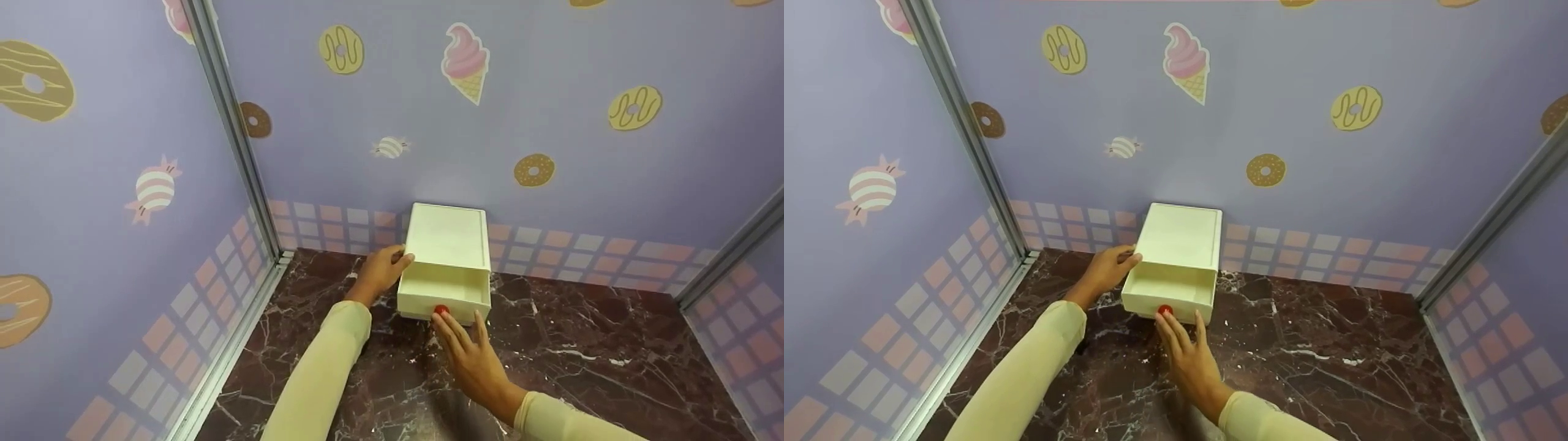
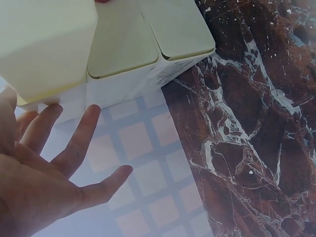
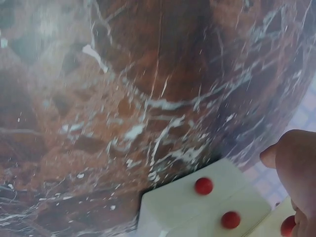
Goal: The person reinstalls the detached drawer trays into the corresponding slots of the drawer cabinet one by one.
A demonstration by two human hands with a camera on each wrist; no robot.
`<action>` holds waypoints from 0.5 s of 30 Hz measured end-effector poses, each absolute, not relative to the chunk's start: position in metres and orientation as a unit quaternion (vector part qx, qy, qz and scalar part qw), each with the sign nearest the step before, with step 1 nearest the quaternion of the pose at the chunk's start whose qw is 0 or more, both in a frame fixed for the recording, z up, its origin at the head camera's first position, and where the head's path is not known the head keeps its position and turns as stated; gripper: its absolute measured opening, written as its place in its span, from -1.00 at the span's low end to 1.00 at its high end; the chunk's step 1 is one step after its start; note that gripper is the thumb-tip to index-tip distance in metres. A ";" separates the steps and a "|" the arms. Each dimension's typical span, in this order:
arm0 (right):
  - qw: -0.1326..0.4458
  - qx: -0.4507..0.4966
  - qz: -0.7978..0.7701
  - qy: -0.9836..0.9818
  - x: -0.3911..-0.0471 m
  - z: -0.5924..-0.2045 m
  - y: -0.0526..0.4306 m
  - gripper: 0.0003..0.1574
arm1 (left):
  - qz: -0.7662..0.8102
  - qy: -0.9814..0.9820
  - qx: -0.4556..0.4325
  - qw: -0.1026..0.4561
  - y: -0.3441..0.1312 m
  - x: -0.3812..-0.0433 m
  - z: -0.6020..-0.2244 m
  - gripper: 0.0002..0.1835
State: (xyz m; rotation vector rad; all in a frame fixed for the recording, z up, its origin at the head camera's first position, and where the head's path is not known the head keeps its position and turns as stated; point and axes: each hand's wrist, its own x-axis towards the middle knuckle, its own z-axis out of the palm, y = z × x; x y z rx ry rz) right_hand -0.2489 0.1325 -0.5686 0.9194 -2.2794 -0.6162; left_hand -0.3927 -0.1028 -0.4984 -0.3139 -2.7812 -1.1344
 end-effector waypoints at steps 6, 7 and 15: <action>0.279 0.344 -0.237 -0.865 -0.271 -0.565 0.136 0.03 | -0.386 -0.917 -0.089 0.041 -0.102 -0.393 -0.495 -0.47; 0.278 0.345 -0.232 -0.866 -0.274 -0.564 0.136 0.02 | -0.390 -0.916 -0.085 0.039 -0.101 -0.393 -0.495 -0.49; 0.252 0.335 -0.207 -0.884 -0.294 -0.557 0.133 0.22 | -0.403 -0.912 -0.063 0.036 -0.098 -0.397 -0.491 -0.59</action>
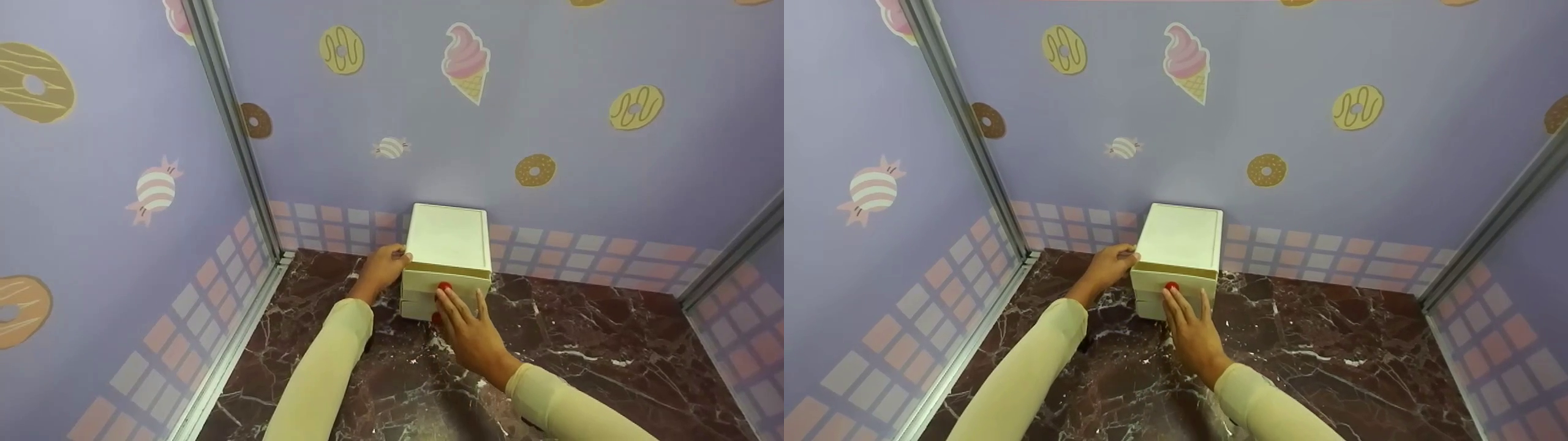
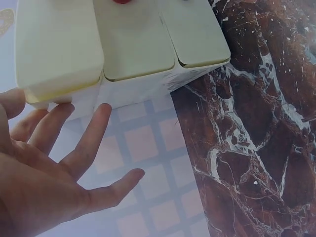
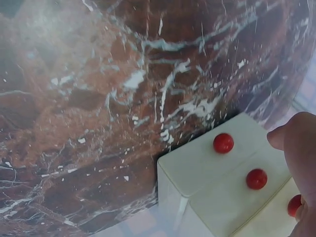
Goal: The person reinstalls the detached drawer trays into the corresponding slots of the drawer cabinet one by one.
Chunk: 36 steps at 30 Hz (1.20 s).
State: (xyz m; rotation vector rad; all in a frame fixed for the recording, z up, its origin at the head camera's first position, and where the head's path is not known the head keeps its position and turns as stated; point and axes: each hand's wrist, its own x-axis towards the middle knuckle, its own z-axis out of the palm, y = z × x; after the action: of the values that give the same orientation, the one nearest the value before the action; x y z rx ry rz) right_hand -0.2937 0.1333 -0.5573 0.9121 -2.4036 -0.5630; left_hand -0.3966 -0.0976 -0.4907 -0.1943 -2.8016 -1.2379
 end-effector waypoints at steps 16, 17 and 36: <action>0.215 0.327 -0.229 -0.891 -0.315 -0.546 0.135 -0.10 | -0.406 -0.911 -0.060 0.025 -0.096 -0.396 -0.488 -0.57; 0.215 0.328 -0.230 -0.891 -0.316 -0.546 0.135 -0.10 | -0.407 -0.911 -0.059 0.024 -0.096 -0.396 -0.488 -0.57; 0.352 0.454 0.003 -0.819 -0.312 -0.540 0.156 -0.44 | -0.396 -0.913 -0.076 0.056 -0.092 -0.395 -0.493 -0.60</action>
State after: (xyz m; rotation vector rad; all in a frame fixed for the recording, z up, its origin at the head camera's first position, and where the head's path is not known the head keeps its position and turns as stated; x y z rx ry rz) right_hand -0.3117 0.1561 -0.5399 1.1741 -2.1184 0.0075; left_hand -0.3951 -0.0921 -0.4929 -0.2314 -2.7722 -1.2016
